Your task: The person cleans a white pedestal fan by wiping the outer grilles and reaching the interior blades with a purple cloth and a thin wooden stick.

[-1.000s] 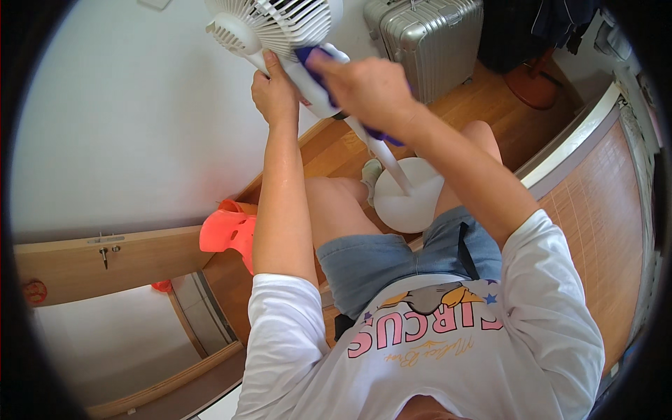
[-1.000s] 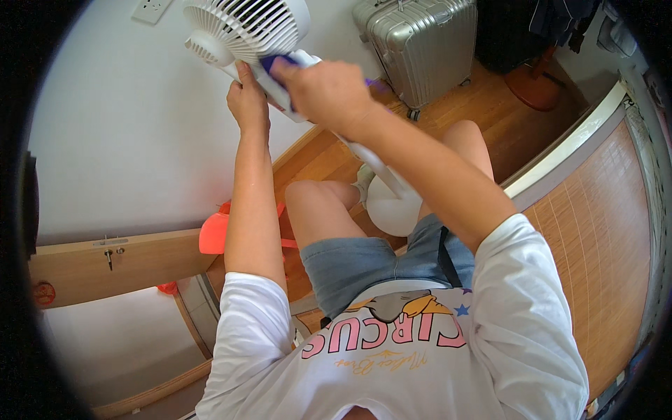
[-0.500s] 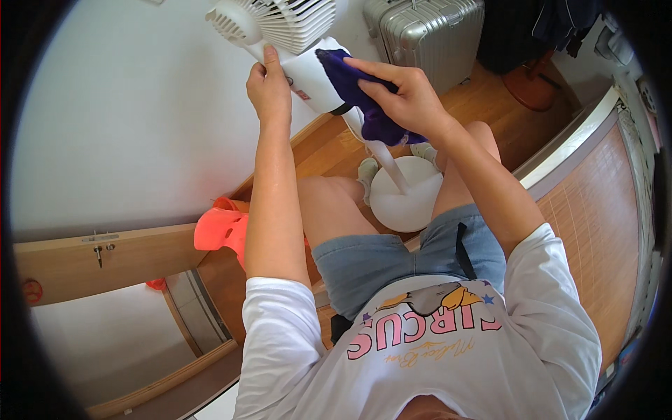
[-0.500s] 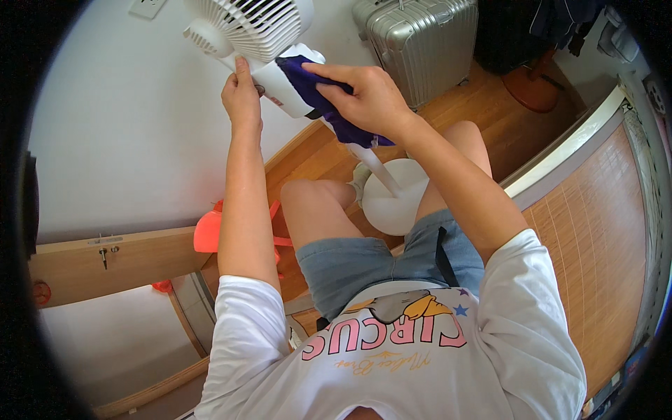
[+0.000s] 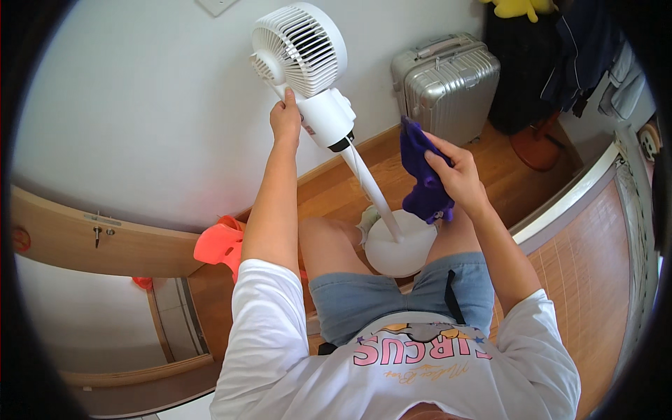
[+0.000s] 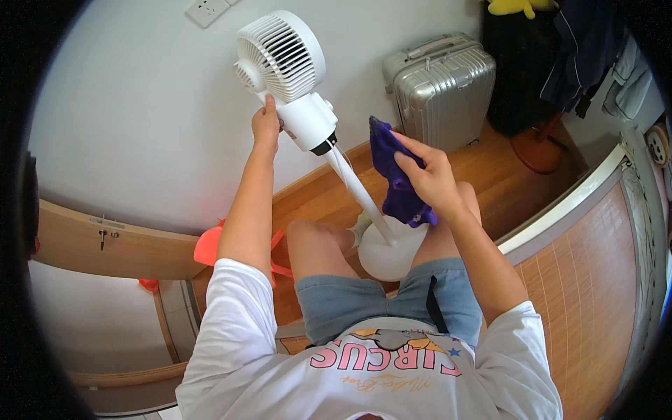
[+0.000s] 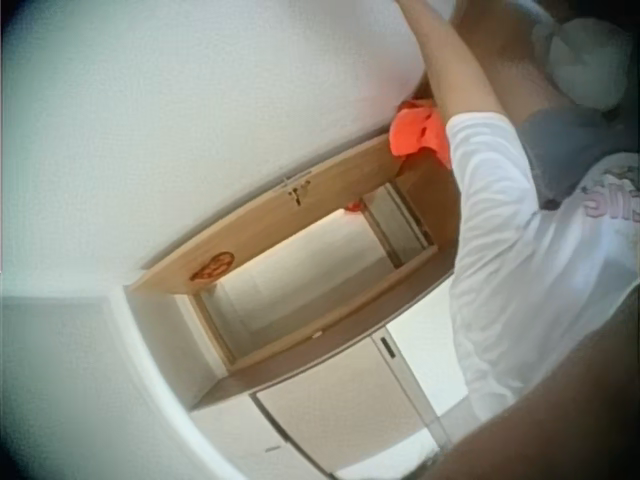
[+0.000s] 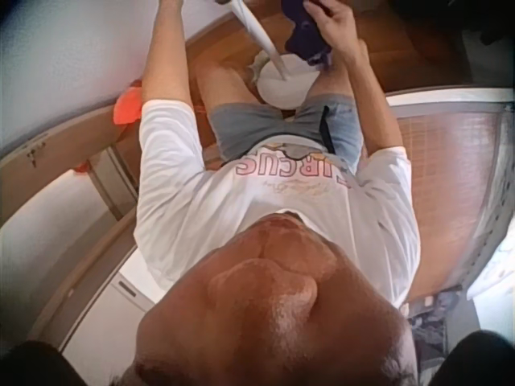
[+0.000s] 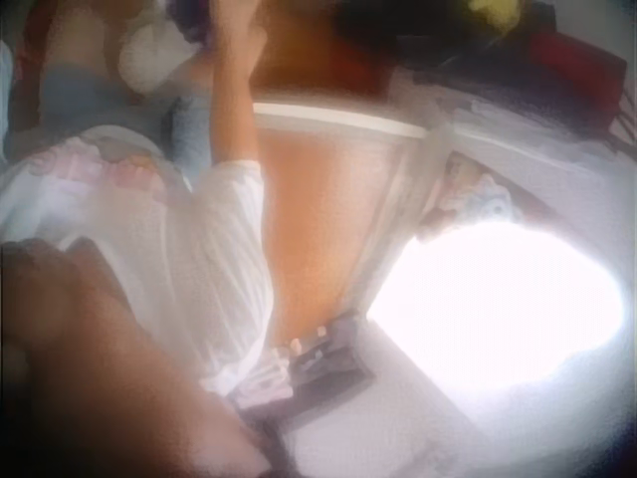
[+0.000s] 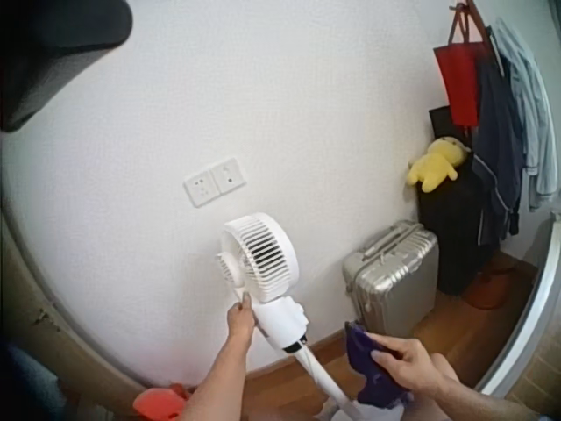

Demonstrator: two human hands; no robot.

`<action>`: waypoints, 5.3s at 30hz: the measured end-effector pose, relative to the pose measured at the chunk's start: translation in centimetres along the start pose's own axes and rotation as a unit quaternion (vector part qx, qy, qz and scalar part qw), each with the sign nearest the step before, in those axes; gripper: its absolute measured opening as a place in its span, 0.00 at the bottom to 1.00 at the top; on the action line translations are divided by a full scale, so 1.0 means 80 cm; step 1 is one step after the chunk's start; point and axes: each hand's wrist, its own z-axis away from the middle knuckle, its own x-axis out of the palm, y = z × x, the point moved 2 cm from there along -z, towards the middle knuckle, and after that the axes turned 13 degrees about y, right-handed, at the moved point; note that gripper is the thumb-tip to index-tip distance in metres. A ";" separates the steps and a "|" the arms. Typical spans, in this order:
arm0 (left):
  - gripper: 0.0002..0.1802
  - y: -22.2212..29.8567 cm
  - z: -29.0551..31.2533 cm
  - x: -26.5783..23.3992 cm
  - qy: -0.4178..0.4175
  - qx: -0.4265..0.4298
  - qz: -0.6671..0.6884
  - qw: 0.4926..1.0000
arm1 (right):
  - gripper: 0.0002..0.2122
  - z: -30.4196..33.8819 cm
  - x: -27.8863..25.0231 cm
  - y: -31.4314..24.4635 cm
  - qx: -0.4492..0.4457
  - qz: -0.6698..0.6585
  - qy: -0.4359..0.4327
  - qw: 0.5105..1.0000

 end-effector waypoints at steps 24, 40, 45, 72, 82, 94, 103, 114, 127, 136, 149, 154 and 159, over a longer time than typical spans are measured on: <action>0.28 0.070 0.176 -0.021 -0.235 -0.041 0.137 0.961 | 0.15 -0.014 0.033 -0.020 0.243 -0.329 -0.025 0.912; 0.09 0.083 0.212 -0.057 -0.197 -0.114 0.321 0.919 | 0.31 0.019 0.028 -0.004 0.270 -0.324 -0.214 0.881; 0.10 0.092 0.185 -0.075 -0.193 -0.101 0.320 0.922 | 0.34 0.028 0.026 -0.006 0.253 -0.178 -0.215 0.926; 0.13 0.078 0.190 -0.099 -0.209 0.177 0.014 0.962 | 0.29 -0.001 0.030 -0.025 0.044 0.086 -0.306 0.947; 0.16 0.094 0.164 -0.108 -0.279 -0.137 0.204 0.928 | 0.21 -0.008 0.005 -0.030 -0.094 0.261 -0.316 0.907; 0.14 0.138 0.189 -0.121 -0.360 -0.116 0.140 0.915 | 0.19 -0.059 -0.070 -0.058 -0.048 0.259 -0.241 0.934; 0.13 0.172 0.233 -0.116 -0.433 -0.112 0.116 0.887 | 0.11 -0.055 -0.034 -0.029 -0.086 0.326 -0.244 0.909; 0.20 0.128 0.205 -0.060 -0.399 -0.045 0.044 0.915 | 0.06 0.033 0.027 -0.029 0.087 -0.202 -0.390 0.894; 0.11 0.110 0.215 -0.070 -0.248 0.091 0.121 0.957 | 0.09 0.021 0.047 0.009 0.180 -0.124 -0.207 0.954; 0.10 0.128 0.194 -0.042 -0.250 0.004 0.230 0.940 | 0.32 0.000 0.065 -0.049 -0.177 0.048 -0.137 0.974; 0.10 0.098 0.150 -0.013 -0.237 -0.109 0.353 0.899 | 0.30 -0.037 0.113 -0.039 -0.079 0.051 -0.149 0.984; 0.28 0.067 0.088 -0.023 -0.130 -0.025 0.171 0.976 | 0.25 -0.094 0.111 -0.011 -0.168 0.200 -0.043 0.964; 0.49 0.038 0.036 -0.005 -0.017 -0.005 0.006 1.000 | 0.25 -0.158 0.110 -0.003 -0.145 0.339 -0.041 0.929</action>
